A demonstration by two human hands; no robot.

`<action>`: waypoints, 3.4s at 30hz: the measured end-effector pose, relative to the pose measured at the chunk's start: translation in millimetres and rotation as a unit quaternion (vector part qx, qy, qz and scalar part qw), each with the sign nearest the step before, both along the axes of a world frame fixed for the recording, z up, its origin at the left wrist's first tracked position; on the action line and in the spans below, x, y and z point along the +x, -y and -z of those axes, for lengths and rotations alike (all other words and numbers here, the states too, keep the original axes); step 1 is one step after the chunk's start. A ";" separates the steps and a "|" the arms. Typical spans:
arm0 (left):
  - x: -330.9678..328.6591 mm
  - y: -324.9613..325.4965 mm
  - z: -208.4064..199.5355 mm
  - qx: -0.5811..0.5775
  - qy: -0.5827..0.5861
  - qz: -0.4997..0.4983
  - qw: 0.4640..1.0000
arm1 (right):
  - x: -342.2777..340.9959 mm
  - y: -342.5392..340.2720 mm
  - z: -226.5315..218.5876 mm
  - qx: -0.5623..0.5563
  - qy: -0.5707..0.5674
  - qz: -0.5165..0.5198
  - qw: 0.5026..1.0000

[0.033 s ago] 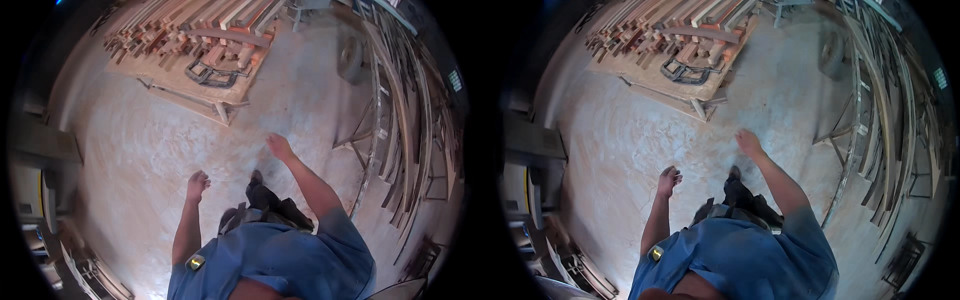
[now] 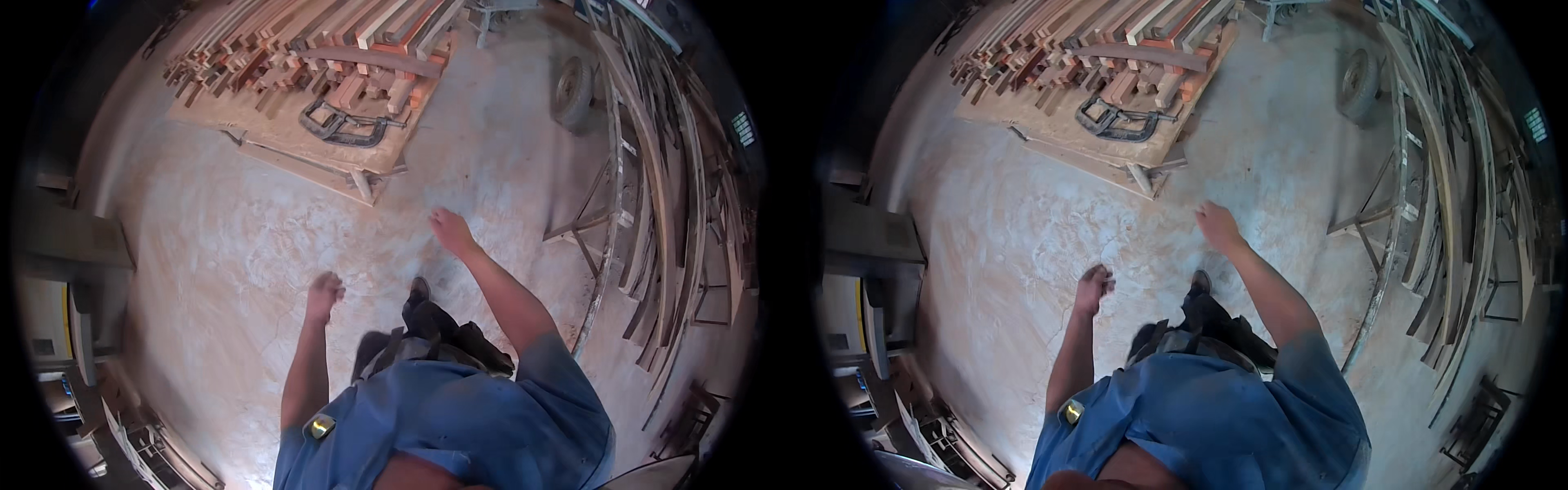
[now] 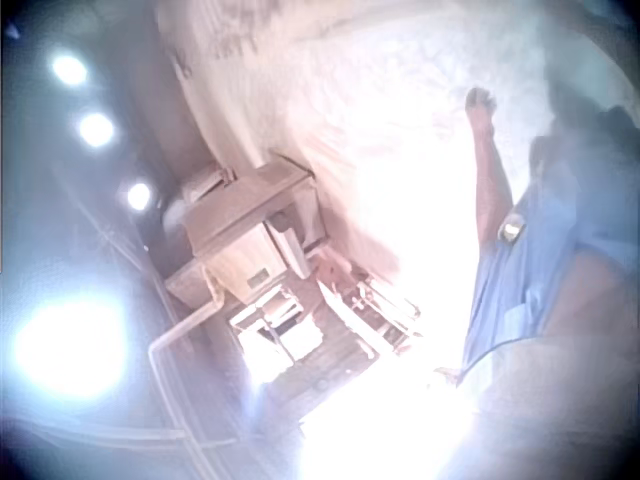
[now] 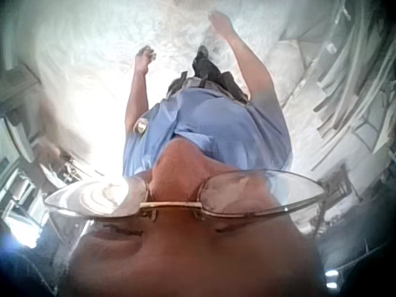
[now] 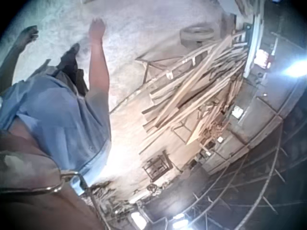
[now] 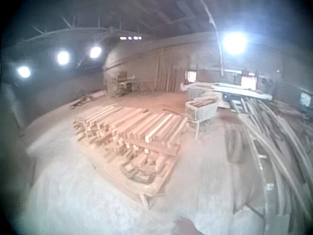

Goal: The person uses C-clamps to secure a curved wooden piece to a workbench. They walk to retrieve additional clamps and return to tighten them. The person then picks up a white bottle and opens the cap.

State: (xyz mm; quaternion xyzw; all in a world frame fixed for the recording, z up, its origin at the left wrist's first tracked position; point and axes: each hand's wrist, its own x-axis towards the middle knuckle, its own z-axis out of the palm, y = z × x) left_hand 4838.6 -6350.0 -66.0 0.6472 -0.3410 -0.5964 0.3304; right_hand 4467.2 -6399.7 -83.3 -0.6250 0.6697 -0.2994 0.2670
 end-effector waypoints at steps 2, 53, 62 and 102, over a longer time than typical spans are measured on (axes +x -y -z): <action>-20.1 70.6 -18.8 -0.004 -0.037 0.018 0.999 | 7.4 58.5 -30.5 -0.014 -0.027 0.015 0.999; -74.0 108.6 -36.2 -0.420 0.207 0.667 0.579 | 141.9 -465.8 -159.9 0.007 0.347 0.576 0.740; -358.2 -232.1 -76.3 -0.129 0.018 0.642 0.756 | 143.0 -798.5 -175.2 -0.204 0.354 0.801 0.437; -1181.7 -1392.7 -38.0 -0.281 0.145 0.878 0.358 | -435.8 -1861.6 10.6 0.109 0.340 0.928 0.111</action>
